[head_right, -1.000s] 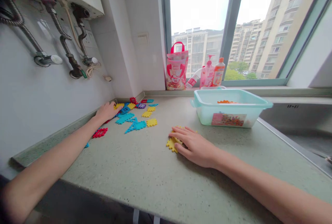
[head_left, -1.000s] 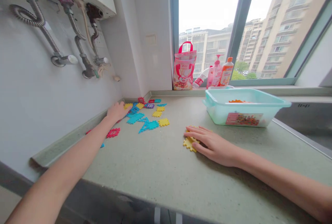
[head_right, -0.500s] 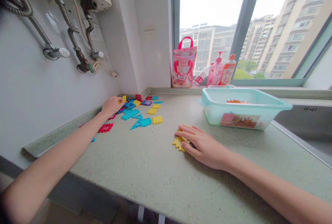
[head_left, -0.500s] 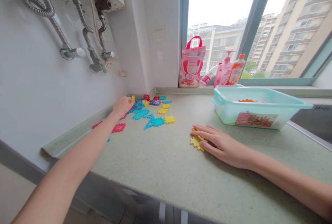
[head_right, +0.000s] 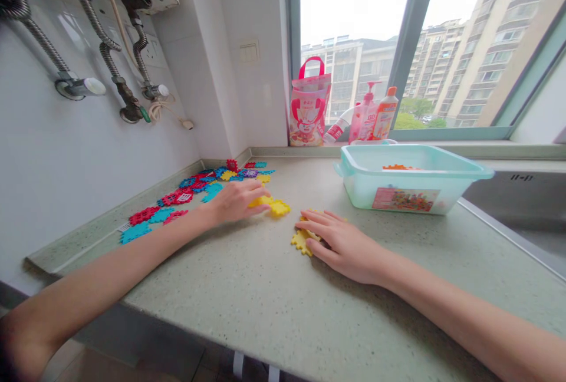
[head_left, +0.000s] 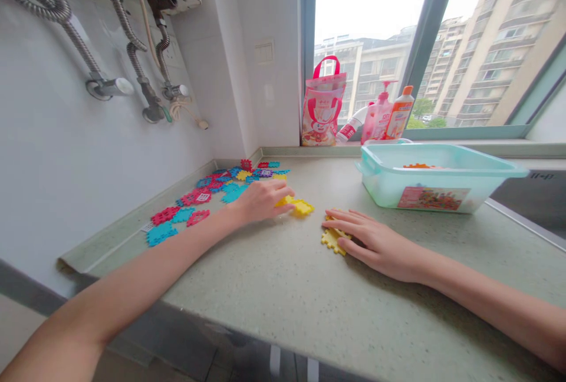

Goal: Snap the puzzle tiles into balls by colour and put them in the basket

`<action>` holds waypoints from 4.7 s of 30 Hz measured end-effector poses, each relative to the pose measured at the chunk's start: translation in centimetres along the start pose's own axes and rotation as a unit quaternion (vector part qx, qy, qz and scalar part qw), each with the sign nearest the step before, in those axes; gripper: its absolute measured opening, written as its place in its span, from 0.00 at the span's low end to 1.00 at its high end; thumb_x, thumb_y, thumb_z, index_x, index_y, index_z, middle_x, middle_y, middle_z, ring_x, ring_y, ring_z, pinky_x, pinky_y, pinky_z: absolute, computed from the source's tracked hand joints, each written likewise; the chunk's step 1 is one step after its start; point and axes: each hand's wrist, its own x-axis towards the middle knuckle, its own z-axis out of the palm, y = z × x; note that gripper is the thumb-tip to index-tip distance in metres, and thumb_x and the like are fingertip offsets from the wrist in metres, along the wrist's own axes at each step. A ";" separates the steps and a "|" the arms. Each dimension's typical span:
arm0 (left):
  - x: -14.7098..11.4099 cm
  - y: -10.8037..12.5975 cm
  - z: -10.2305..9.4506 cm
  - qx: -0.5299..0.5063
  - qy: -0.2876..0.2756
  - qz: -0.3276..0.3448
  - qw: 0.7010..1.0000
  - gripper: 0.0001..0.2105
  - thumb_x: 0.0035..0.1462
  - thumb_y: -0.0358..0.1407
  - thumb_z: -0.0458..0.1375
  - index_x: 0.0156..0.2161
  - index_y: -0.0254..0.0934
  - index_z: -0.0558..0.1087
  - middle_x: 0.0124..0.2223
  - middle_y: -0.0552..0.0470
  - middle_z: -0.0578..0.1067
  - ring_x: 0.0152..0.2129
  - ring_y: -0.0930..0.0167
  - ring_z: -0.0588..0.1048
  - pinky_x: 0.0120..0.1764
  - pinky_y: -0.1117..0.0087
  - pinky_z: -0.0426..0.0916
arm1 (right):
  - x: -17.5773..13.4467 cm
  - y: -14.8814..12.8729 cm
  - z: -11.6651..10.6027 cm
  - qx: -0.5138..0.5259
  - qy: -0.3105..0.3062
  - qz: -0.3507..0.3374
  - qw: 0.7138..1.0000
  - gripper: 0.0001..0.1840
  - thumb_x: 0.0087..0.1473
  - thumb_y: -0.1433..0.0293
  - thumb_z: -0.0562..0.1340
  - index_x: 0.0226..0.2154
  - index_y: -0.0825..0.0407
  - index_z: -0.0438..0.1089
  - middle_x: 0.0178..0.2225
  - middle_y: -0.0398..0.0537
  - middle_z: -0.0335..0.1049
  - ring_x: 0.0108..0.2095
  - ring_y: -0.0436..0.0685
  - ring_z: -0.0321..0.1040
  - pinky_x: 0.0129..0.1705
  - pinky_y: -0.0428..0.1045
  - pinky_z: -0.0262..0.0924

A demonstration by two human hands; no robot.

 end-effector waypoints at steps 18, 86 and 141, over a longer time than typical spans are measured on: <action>-4.5 -9.2 0.5 -0.074 -0.172 -0.230 0.955 0.57 0.53 0.68 0.62 0.77 0.39 0.50 0.77 0.35 0.53 0.73 0.49 0.56 0.69 0.51 0.56 | -0.1 0.1 -0.1 -0.010 -0.011 0.001 1.000 0.26 0.74 0.55 0.52 0.67 0.41 0.69 0.71 0.48 0.62 0.72 0.68 0.56 0.74 0.71 0.49; -5.9 -14.3 1.6 0.120 -0.095 -0.275 0.949 0.20 0.66 0.40 0.54 0.59 0.40 0.77 0.56 0.40 0.80 0.55 0.55 0.75 0.57 0.56 0.60 | -0.1 0.4 0.1 0.006 0.005 -0.013 1.000 0.25 0.73 0.54 0.54 0.66 0.40 0.70 0.71 0.50 0.63 0.71 0.69 0.58 0.73 0.71 0.50; -2.4 -2.9 3.0 -0.123 -0.093 -0.187 0.970 0.46 0.64 0.71 0.38 0.78 0.47 0.49 0.78 0.42 0.50 0.76 0.45 0.42 0.72 0.36 0.37 | 0.3 2.4 -2.2 -0.047 0.033 0.005 0.998 0.43 0.65 0.45 0.62 0.75 0.43 0.54 0.75 0.59 0.52 0.73 0.72 0.51 0.73 0.72 0.47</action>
